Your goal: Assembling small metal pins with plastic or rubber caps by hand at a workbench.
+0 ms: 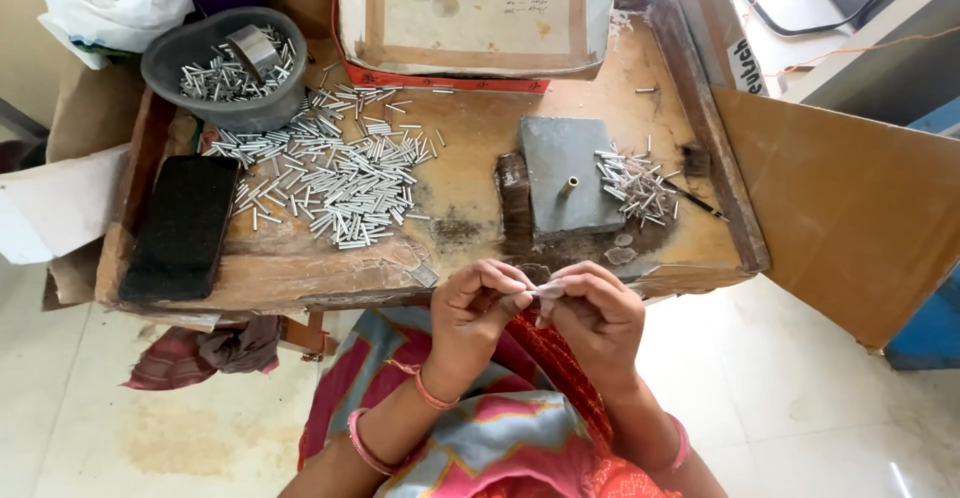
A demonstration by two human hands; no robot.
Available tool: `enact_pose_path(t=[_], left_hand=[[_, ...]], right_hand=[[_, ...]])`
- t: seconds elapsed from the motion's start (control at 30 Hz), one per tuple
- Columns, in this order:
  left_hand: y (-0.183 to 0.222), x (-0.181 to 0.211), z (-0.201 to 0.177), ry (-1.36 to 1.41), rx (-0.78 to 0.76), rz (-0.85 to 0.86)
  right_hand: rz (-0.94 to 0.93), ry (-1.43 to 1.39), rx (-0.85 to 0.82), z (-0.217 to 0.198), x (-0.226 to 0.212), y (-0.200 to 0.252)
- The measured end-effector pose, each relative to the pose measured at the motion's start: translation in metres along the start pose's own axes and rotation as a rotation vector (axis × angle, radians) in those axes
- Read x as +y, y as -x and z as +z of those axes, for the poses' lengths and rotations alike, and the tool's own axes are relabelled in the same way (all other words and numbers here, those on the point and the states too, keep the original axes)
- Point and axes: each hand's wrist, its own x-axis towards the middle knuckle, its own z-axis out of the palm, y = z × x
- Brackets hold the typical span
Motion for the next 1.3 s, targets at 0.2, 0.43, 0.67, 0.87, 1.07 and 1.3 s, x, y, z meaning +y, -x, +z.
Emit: enact_pose_path(t=[0.2, 0.43, 0.67, 0.87, 1.07, 1.3], left_hand=[[-0.003, 0.001, -0.001, -0.028, -0.025, 0.044], [-0.005, -0.001, -0.003, 0.046, -0.012, -0.013], [-0.004, 0.003, 0.003, -0.01, -0.054, -0.067], [-0.005, -0.005, 0.001, -0.047, -0.027, -0.12], [-0.011, 0.0, 0.004, -0.076, -0.071, -0.08], [-0.016, 0.018, 0.009, -0.196, -0.09, 0.001]], right_hand=[[-0.024, 0.051, -0.08, -0.007, 0.001, -0.002], [-0.029, 0.312, -0.132, 0.001, -0.03, -0.014], [-0.211, 0.417, -0.078, -0.011, -0.018, -0.005], [-0.229, 0.418, -0.075, -0.007, -0.027, -0.012], [-0.211, 0.419, -0.067, -0.01, -0.019, -0.011], [-0.341, 0.478, -0.049, -0.011, -0.019, -0.014]])
